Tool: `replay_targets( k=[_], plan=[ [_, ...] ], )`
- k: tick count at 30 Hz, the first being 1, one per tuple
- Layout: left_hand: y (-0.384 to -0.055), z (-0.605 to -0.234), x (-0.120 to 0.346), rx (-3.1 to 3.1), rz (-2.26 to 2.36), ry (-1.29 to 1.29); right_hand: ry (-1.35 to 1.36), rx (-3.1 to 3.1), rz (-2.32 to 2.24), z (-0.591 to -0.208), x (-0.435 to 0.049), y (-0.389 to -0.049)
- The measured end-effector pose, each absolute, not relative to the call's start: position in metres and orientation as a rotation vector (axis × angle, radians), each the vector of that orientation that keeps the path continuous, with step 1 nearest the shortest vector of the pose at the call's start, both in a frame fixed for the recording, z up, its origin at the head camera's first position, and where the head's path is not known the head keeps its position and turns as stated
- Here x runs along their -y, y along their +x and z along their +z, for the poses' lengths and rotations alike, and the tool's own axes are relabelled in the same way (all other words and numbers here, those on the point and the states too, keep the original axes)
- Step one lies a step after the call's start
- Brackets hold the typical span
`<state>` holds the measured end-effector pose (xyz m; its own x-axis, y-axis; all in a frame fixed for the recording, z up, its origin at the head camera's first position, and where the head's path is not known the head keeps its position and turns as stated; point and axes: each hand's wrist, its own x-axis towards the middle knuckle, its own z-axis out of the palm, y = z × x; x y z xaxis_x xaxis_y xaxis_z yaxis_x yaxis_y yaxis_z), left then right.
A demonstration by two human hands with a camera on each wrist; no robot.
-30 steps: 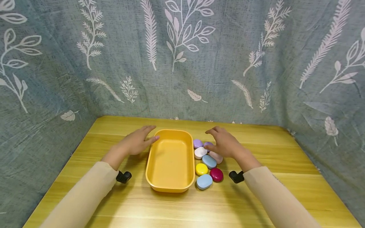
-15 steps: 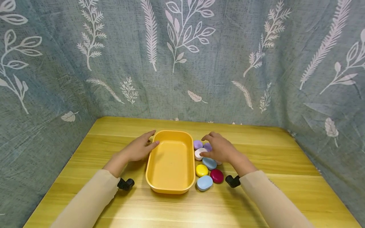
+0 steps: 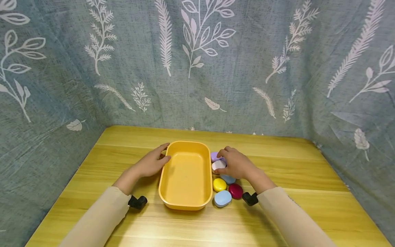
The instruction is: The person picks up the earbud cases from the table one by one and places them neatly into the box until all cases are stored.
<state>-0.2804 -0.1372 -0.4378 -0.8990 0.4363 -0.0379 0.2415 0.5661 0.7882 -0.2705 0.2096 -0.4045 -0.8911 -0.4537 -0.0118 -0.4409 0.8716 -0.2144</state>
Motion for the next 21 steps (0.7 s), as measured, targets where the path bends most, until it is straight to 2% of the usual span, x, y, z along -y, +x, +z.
replay_targets(
  k=[21],
  plan=[
    [-0.273, -0.454, 0.133, -2.51, 1.387, 0.548, -0.677, -2.962, -0.27, -0.412, -0.201, -0.27]
  ],
)
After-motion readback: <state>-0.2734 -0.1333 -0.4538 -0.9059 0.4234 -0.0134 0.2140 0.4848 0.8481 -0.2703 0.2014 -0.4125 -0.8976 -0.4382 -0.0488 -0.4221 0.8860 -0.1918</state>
